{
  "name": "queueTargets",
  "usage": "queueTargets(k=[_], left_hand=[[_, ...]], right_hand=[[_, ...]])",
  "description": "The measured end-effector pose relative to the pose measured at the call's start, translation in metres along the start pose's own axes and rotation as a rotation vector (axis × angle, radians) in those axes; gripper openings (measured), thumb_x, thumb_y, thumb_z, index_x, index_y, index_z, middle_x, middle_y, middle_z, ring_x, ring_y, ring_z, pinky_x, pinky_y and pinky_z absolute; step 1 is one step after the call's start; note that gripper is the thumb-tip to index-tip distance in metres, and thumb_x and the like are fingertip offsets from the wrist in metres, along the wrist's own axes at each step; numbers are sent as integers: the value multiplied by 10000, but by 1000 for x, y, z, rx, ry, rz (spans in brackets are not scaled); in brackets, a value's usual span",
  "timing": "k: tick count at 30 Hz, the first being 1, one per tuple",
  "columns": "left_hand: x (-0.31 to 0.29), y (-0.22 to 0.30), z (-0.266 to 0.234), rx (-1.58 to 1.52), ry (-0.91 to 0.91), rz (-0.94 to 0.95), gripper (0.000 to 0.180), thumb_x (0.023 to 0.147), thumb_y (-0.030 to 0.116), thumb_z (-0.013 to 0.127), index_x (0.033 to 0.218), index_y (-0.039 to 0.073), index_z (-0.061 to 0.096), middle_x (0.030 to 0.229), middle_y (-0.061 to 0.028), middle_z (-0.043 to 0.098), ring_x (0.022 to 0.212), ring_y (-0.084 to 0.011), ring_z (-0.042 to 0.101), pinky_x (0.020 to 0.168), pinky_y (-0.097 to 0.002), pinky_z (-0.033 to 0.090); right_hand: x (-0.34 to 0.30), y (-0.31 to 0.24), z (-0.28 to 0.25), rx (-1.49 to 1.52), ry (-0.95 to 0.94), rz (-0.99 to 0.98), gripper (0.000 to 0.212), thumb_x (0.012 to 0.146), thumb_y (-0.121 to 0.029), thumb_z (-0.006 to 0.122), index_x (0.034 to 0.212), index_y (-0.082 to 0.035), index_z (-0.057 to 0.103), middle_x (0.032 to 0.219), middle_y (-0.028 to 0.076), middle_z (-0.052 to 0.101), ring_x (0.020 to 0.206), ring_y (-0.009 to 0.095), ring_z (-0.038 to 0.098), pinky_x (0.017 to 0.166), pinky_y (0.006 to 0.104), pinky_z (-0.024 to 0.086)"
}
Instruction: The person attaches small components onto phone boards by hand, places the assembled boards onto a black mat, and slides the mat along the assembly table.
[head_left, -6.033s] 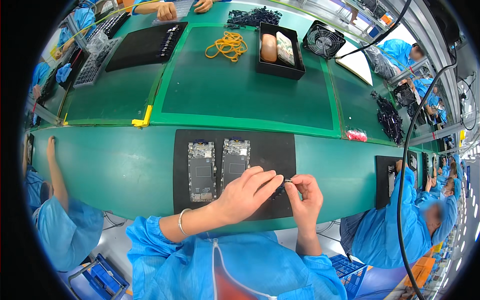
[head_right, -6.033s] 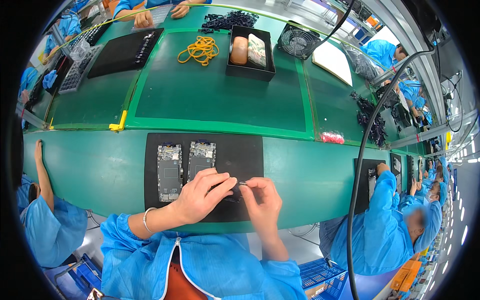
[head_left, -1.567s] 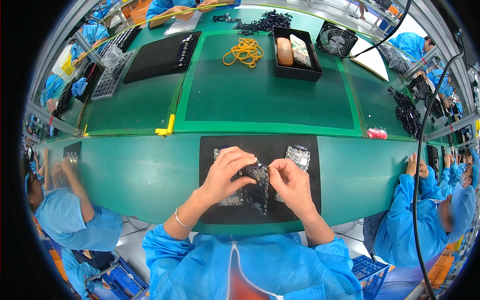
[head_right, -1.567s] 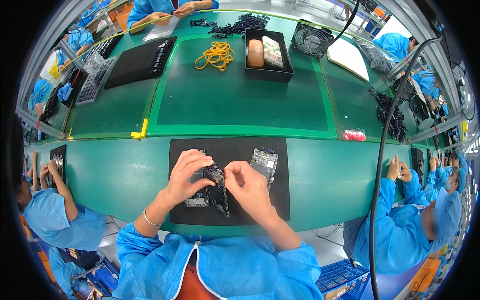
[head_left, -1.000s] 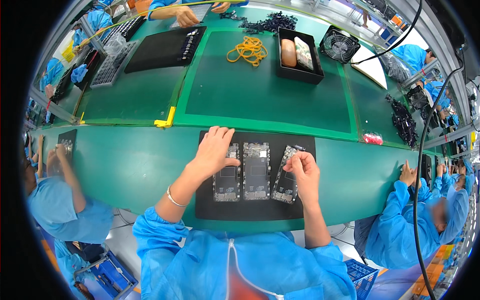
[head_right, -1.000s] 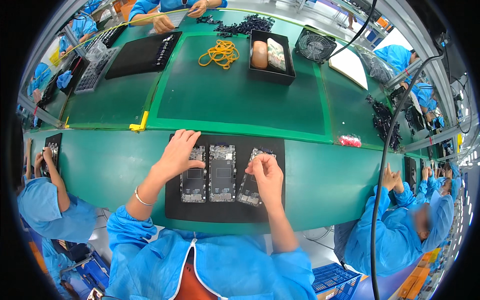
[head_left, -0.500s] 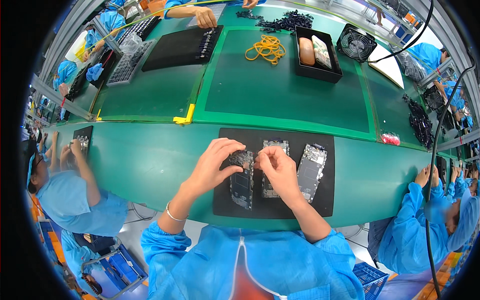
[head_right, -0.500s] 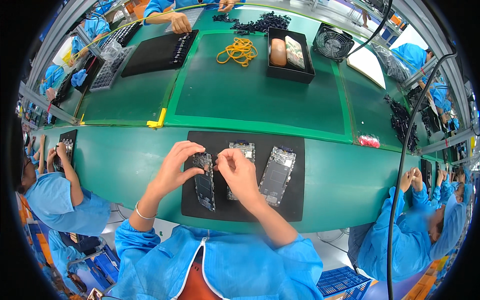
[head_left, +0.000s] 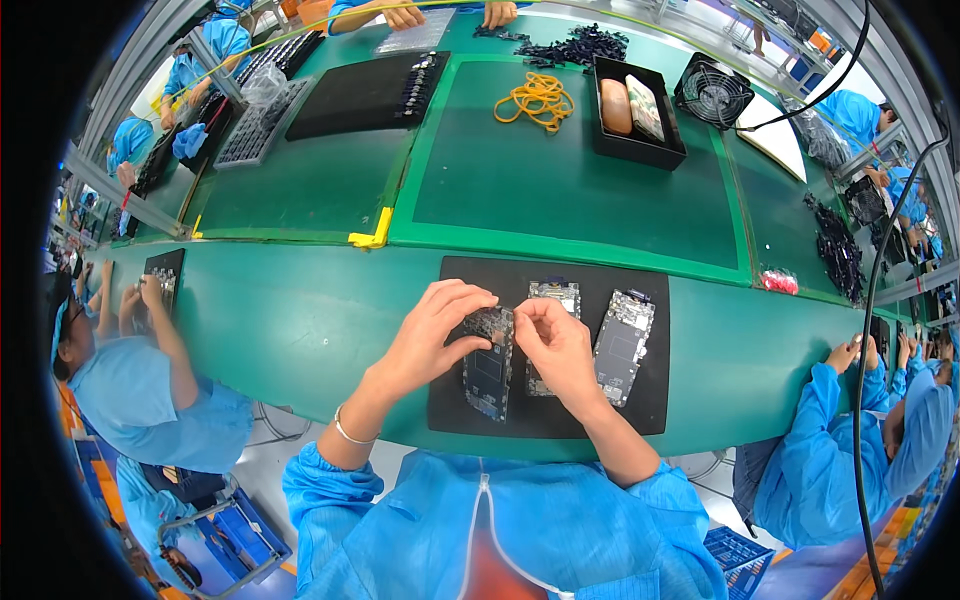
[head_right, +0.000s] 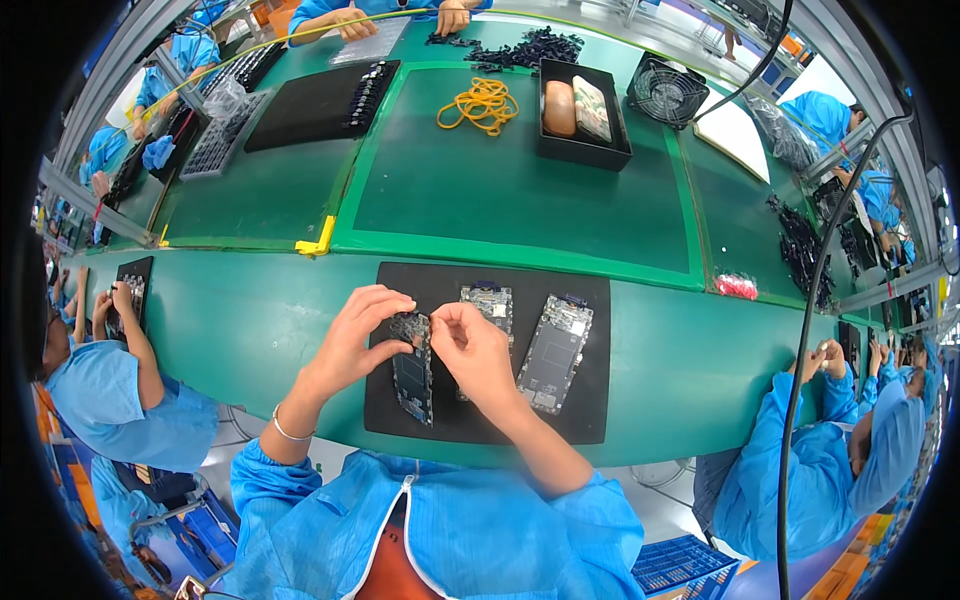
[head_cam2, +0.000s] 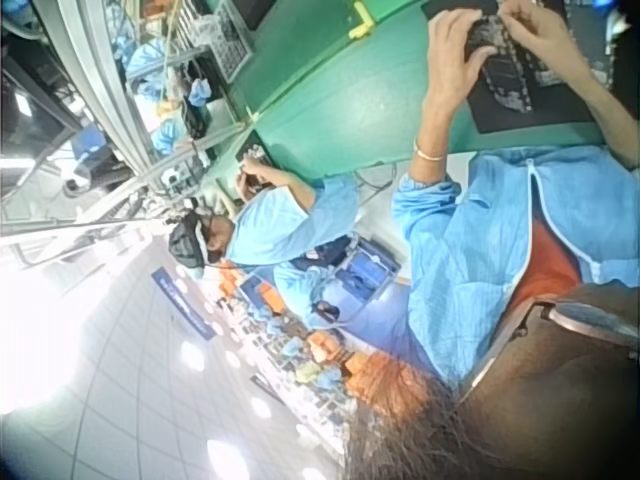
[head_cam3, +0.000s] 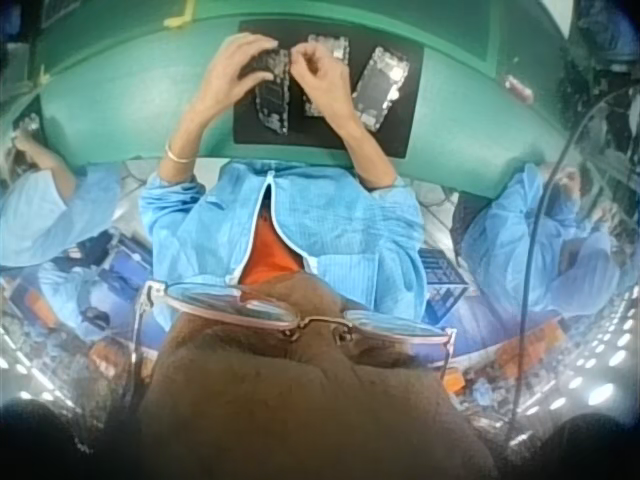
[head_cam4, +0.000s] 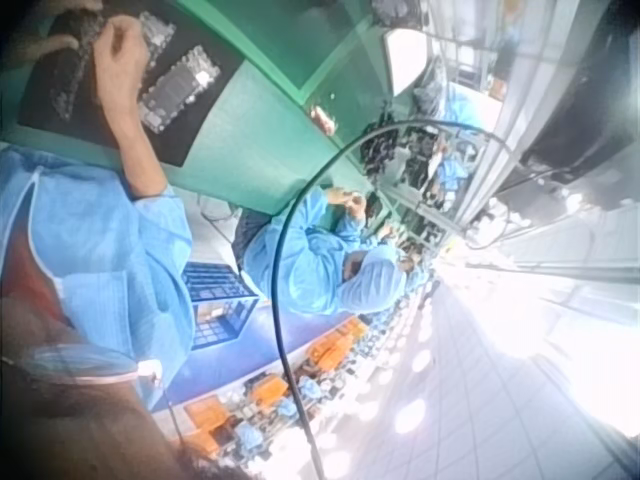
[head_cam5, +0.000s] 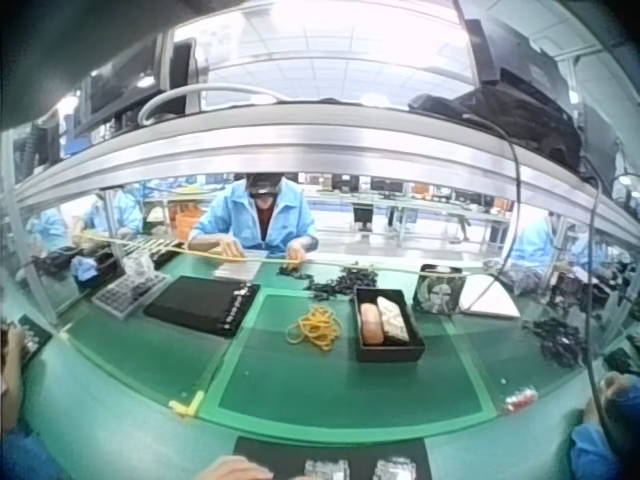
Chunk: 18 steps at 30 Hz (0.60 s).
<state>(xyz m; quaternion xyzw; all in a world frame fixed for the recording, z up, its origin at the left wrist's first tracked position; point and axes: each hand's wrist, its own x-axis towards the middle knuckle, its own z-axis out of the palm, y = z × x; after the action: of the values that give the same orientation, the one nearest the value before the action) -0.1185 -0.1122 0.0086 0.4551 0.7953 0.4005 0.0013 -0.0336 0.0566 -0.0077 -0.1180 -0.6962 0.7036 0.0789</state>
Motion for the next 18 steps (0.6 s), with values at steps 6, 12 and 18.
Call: queueTargets(k=[6, 12, 18], left_hand=[[1, -1, 3, -29, -12, 72, 520, 647, 103, 761, 1126, 80, 561, 1129, -87, 553, 1068, -315, 485, 908, -402, 428], [25, -10, 12, 100, -107, -139, 516, 630, 76, 751, 1104, 43, 551, 1107, -108, 551, 1065, -297, 496, 919, -377, 416], [25, -35, 25, 122, -277, -281, 603, 633, 110, 762, 1175, 37, 509, 1146, -125, 525, 1105, -309, 457, 944, -389, 400]], right_hand=[[11, 14, -19, 234, -2, 120, 102, 901, -82, 542, 934, 15, 553, 822, 56, 619, 749, 101, 617, 682, 230, 508], [2, 15, -46, 290, 82, 49, 104, 906, -86, 535, 966, -1, 539, 830, 55, 609, 746, 113, 620, 687, 235, 507], [-4, 25, -127, 64, 340, -99, 81, 911, -76, 530, 959, -11, 542, 814, 35, 585, 725, 97, 583, 665, 232, 499]])
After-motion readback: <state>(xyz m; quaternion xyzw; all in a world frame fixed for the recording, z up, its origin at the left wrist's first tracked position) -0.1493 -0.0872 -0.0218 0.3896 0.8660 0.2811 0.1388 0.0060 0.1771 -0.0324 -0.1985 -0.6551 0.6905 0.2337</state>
